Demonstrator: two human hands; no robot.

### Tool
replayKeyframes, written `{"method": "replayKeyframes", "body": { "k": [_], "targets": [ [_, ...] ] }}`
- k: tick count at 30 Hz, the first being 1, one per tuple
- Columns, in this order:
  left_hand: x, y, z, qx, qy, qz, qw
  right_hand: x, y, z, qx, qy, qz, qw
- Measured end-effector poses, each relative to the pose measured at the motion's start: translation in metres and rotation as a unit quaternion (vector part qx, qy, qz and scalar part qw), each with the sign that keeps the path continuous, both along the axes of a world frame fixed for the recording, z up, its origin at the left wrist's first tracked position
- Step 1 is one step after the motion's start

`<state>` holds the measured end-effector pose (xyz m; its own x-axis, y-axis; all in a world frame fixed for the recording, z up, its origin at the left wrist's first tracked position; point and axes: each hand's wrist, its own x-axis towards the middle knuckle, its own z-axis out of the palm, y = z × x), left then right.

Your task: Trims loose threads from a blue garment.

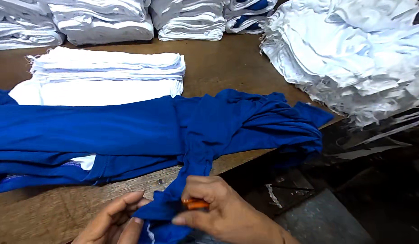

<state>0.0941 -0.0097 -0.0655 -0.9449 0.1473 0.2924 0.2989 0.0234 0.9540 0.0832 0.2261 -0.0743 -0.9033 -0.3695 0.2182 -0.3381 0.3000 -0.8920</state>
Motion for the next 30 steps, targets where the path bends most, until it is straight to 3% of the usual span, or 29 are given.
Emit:
{"method": "replayKeyframes", "body": {
  "k": [2,7,10,13,18,22,27,30],
  "targets": [
    [0.002,0.004,0.005,0.02,-0.031,-0.017,0.999,0.005,0.0,0.002,0.068,0.054,-0.025,0.996],
    [0.007,0.016,0.013,-0.011,-0.005,-0.042,0.999,0.011,-0.021,0.006,-0.032,0.101,-0.056,0.993],
    [0.006,0.014,0.011,-0.061,0.06,-0.026,0.996,0.01,-0.019,0.008,-0.103,0.062,-0.07,0.99],
    [0.009,0.009,0.01,-0.118,0.084,-0.007,0.989,0.014,-0.008,0.015,-0.083,0.027,-0.052,0.995],
    [0.007,0.016,0.008,-0.11,0.077,-0.023,0.991,0.018,-0.018,0.011,-0.067,0.075,-0.031,0.994],
    [0.007,0.015,0.011,-0.065,0.033,-0.04,0.997,0.013,-0.01,0.009,-0.087,0.048,-0.015,0.995],
    [0.007,0.006,-0.003,-0.102,0.03,-0.048,0.993,0.018,-0.007,0.009,-0.241,-0.076,-0.024,0.967],
    [0.013,0.002,-0.006,-0.054,-0.033,-0.06,0.996,0.018,0.001,0.01,-0.262,-0.128,-0.038,0.956]
  ]
}}
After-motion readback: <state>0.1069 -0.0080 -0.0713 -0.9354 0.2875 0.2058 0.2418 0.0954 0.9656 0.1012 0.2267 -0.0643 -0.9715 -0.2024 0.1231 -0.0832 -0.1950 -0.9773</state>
